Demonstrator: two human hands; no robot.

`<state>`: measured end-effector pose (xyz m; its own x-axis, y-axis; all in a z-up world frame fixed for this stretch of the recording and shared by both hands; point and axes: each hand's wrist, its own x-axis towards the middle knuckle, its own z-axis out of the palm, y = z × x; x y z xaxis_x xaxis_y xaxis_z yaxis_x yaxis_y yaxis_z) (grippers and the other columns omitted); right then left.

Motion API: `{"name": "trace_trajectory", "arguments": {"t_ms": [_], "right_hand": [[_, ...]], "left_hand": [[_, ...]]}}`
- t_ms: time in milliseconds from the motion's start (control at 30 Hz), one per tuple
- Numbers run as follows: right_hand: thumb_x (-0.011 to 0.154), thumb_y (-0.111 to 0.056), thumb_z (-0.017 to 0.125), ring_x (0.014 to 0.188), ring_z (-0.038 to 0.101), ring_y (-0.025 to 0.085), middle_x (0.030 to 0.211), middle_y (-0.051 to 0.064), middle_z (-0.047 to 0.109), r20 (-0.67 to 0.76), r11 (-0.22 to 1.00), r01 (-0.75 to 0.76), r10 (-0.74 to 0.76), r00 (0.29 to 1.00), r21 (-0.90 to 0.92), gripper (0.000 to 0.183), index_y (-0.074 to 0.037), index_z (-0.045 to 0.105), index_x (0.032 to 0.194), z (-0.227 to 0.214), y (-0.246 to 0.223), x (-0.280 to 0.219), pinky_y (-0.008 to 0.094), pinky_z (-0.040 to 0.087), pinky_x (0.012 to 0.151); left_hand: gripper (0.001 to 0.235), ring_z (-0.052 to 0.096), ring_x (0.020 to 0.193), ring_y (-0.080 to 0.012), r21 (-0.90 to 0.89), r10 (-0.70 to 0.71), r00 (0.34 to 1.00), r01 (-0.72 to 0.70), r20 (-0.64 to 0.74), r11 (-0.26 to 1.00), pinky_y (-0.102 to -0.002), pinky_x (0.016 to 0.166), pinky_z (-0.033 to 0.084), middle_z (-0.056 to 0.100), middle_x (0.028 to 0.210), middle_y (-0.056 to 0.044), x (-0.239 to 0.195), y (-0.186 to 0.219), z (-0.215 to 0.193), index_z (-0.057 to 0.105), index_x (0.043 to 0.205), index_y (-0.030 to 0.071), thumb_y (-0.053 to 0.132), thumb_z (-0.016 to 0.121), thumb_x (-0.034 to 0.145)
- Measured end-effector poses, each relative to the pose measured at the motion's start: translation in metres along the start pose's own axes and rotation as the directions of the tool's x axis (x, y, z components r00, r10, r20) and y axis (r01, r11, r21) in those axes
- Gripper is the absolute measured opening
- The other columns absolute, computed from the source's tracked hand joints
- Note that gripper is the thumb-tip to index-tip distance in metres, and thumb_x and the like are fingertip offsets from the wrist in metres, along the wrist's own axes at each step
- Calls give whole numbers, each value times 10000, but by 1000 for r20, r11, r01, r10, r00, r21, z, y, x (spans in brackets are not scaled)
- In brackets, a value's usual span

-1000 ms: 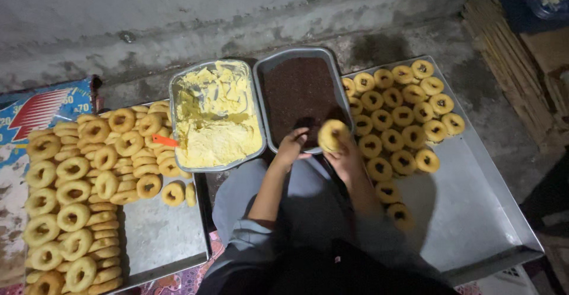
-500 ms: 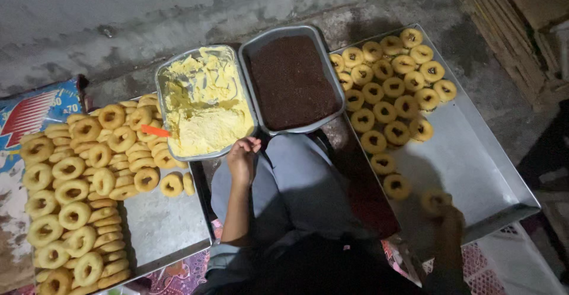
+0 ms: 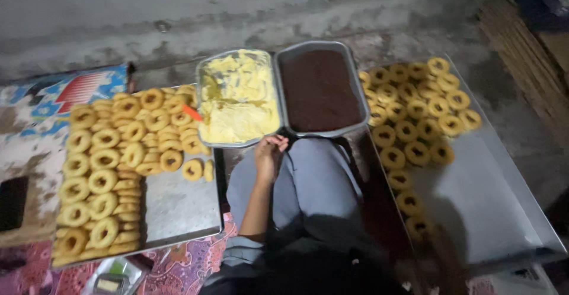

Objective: The person repeatedly picks up plain donuts, fills their centers with a yellow cream using a piping bag, and then places them into a tray of dark crumbs. The filled donuts are arranged on a separate tray.

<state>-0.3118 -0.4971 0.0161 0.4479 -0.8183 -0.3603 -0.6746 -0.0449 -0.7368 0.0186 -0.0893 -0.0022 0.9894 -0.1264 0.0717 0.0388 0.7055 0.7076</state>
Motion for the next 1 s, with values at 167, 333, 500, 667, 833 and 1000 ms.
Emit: {"name": "trace_trajectory", "arguments": {"t_ms": [167, 333, 500, 667, 833, 1000], "right_hand": [[928, -345, 698, 1243, 578, 407, 1344, 209, 604, -115, 895, 442, -446, 888, -58, 538, -43, 574, 1356, 62, -66, 28, 510, 478, 1067], [915, -345, 716, 1262, 563, 427, 1353, 223, 596, 86, 452, 881, -892, 444, 143, 554, -43, 573, 1357, 130, -136, -12, 521, 464, 1098], [753, -414, 736, 1359, 351, 529, 1506, 273, 433, 388, 71, 906, -887, 248, -417, 579, -196, 678, 1286, 226, -211, -119, 688, 330, 1033], [775, -403, 716, 1451, 253, 466, 1552, 85, 441, 634, -108, 834, -704, 320, -541, 471, -261, 707, 1224, 246, -249, -145, 789, 227, 1058], [812, -396, 699, 1478, 273, 455, 1529, 31, 482, 606, -132, 872, -767, 211, -471, 361, -227, 733, 1129, 240, -243, -143, 798, 240, 1073], [794, -395, 707, 1474, 266, 436, 1525, 23, 478, 624, -100, 881, -743, 243, -462, 362, -224, 734, 1112, 245, -244, -142, 806, 232, 1063]], "left_hand": [[220, 689, 1025, -277, -64, 123, 990, -127, -75, 990, -398, 914, 573, 649, 1102, -151, -17, 3, 9, 614, 1025, 58, 275, 582, 1043], [260, 694, 1060, -301, -165, 141, 989, -147, -49, 975, -410, 928, 580, 651, 1115, -166, -37, 5, 17, 604, 1036, 28, 284, 572, 1074], [260, 684, 1070, -303, -136, 109, 992, -117, -65, 984, -401, 933, 574, 650, 1136, -163, -60, 14, 35, 610, 1050, 27, 272, 528, 1079], [417, 689, 1034, -311, -215, 163, 972, -198, -169, 956, -442, 910, 588, 664, 1080, -185, -72, 17, 8, 574, 867, 29, 344, 476, 1122], [297, 625, 972, -296, 399, 460, 706, -268, -538, 877, -446, 844, 537, 644, 1032, -154, -59, 53, -100, 605, 972, 43, 329, 594, 1049], [767, 370, 1347, -411, 886, 583, 694, 451, -423, 107, -634, 1080, 299, 500, 1390, -139, -67, 92, -177, 468, 1365, 29, 406, 798, 784]]}}
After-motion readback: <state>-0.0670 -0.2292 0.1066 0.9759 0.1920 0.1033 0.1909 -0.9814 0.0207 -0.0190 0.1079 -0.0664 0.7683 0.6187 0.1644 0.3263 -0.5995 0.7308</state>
